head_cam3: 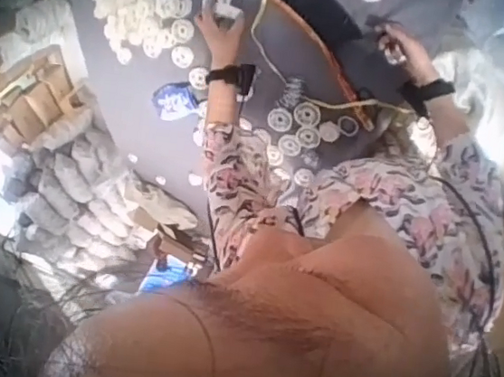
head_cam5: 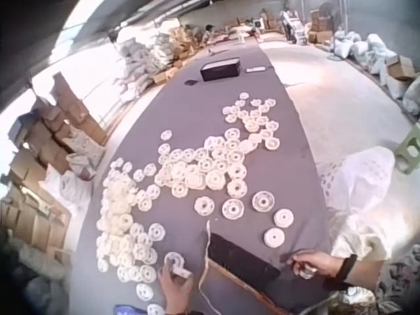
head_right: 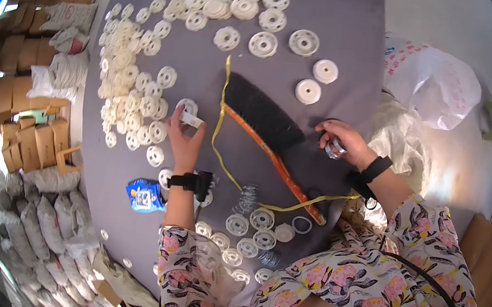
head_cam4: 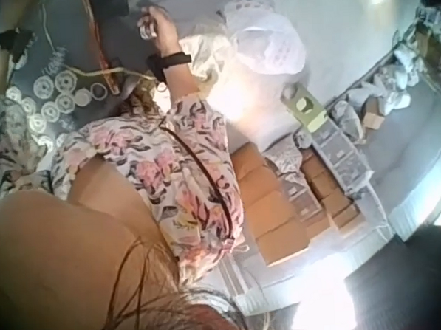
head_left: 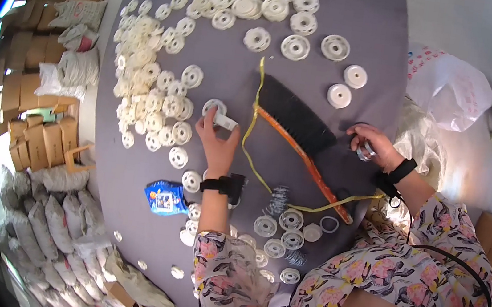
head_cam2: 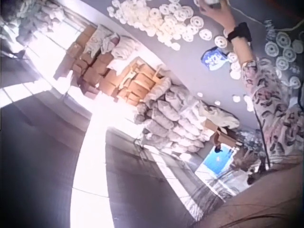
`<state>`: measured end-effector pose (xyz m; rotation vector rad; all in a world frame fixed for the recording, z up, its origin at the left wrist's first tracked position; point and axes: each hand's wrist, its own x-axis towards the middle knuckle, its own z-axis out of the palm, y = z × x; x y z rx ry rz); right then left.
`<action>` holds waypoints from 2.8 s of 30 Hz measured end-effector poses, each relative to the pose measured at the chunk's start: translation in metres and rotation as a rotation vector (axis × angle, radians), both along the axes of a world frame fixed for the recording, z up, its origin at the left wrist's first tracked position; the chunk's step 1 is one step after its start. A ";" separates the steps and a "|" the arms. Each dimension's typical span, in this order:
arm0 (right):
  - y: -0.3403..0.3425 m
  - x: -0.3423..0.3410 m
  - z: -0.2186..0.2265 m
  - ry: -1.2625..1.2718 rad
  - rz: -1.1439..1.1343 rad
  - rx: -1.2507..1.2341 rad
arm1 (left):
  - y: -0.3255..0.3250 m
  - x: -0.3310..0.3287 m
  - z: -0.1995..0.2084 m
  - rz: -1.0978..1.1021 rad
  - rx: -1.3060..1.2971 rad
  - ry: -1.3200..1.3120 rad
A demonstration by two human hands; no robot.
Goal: Assembling small plastic and metal components such as rings and springs at a manufacturing workbench.
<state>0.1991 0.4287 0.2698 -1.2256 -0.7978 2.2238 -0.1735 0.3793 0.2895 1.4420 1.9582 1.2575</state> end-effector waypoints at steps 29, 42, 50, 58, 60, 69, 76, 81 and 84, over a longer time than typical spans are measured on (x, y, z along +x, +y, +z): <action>-0.069 -0.145 0.044 0.088 0.157 0.053 | -0.122 0.108 0.043 -0.191 -0.063 -0.044; -0.105 -0.141 0.019 0.034 0.332 0.242 | -0.167 0.108 0.023 0.013 -0.244 -0.439; -0.104 -0.136 0.023 -0.002 0.360 0.053 | -0.177 0.110 0.019 0.206 -0.113 -0.517; -0.106 -0.128 0.021 -0.057 0.448 0.552 | -0.178 0.122 0.023 0.278 -0.130 -0.854; -0.106 -0.128 0.022 -0.038 0.371 0.708 | -0.173 0.124 0.030 0.333 -0.103 -1.032; -0.099 -0.132 0.040 0.020 0.412 1.545 | -0.179 0.103 0.009 0.318 -0.407 -1.076; -0.058 -0.136 0.036 -0.079 0.081 1.211 | -0.178 0.039 -0.032 0.622 -0.123 -0.801; -0.086 -0.134 0.025 -0.039 0.305 1.132 | -0.164 -0.052 -0.063 0.528 0.022 0.090; -0.089 -0.125 0.018 -0.078 0.301 1.095 | -0.156 -0.053 -0.065 0.523 -0.041 0.292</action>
